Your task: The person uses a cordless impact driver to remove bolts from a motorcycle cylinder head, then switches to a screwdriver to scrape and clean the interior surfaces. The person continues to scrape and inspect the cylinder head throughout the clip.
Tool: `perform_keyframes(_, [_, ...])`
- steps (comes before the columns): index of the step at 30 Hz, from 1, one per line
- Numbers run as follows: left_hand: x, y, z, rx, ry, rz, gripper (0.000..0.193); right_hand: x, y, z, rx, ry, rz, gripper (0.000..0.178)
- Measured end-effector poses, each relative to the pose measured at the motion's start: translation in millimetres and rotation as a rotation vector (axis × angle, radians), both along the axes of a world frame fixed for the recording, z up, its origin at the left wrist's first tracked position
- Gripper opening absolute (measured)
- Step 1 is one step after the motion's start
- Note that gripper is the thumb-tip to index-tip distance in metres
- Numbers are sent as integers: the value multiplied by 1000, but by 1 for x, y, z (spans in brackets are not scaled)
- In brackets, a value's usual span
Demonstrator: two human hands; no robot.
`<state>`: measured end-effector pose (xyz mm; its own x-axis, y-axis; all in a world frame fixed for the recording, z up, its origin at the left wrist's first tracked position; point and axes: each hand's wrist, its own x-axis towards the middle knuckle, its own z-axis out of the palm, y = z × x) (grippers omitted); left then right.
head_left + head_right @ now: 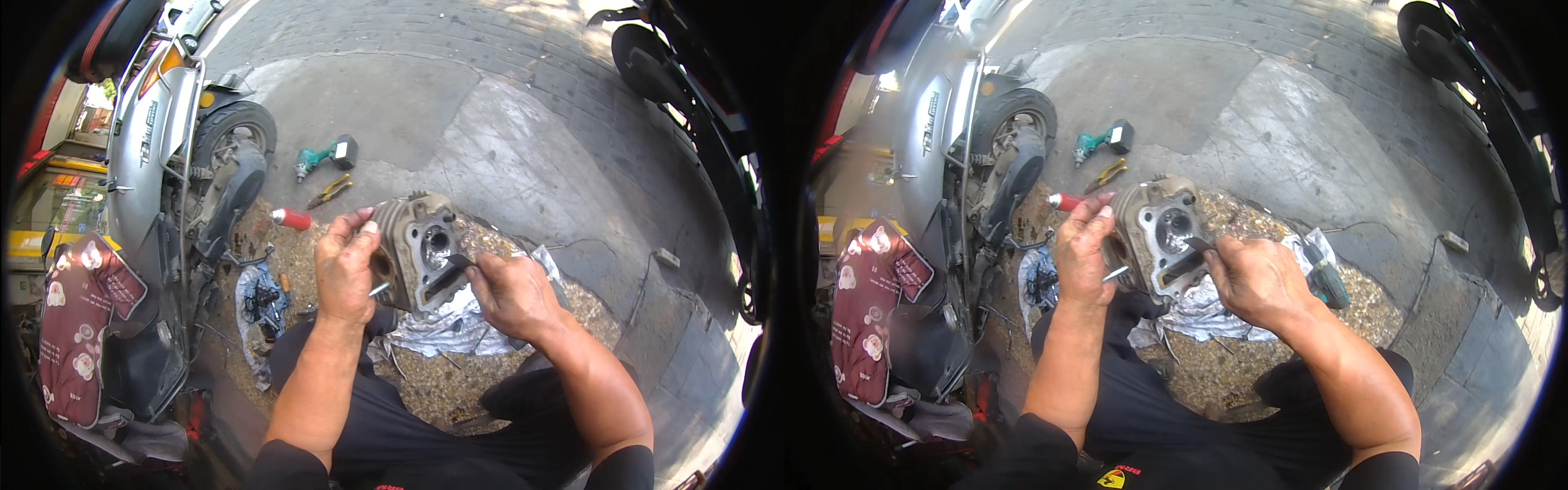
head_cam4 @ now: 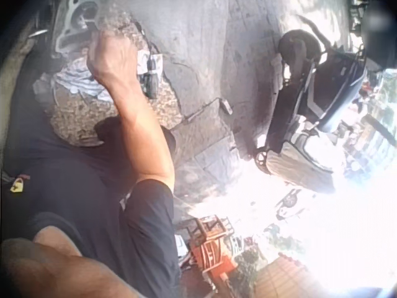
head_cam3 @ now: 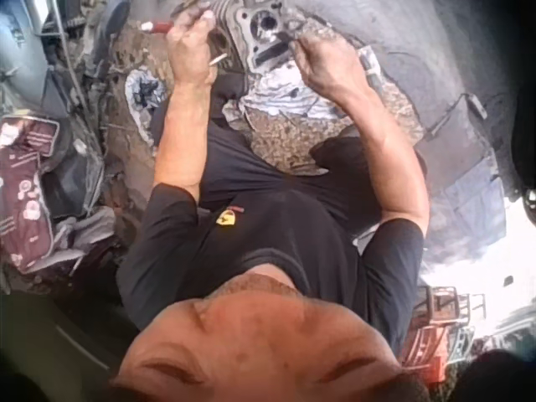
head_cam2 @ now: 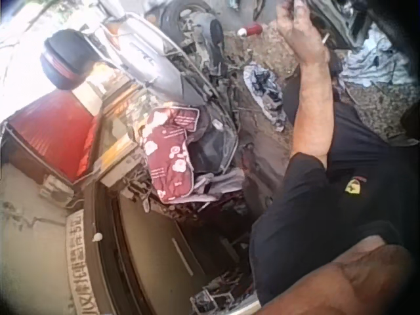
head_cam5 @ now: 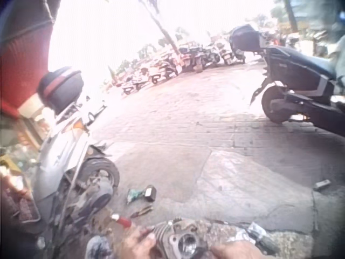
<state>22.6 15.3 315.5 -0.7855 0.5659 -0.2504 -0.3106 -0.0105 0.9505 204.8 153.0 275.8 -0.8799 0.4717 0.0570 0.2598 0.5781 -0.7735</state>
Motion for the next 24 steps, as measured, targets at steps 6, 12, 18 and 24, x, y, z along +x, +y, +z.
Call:
perform_keyframes(6, [-5,1,0,-76,89,19,31,-8,-5,3,87,0,94,26])
perform_keyframes(12, [-4,0,5,-66,83,-59,32,-10,-4,2,95,-26,74,24])
perform_keyframes(18, [-9,-4,0,-44,43,-73,32,-14,-4,-8,167,19,35,23])
perform_keyframes(24, [-17,-13,-8,-145,285,10,30,-11,-13,-7,110,9,126,20])
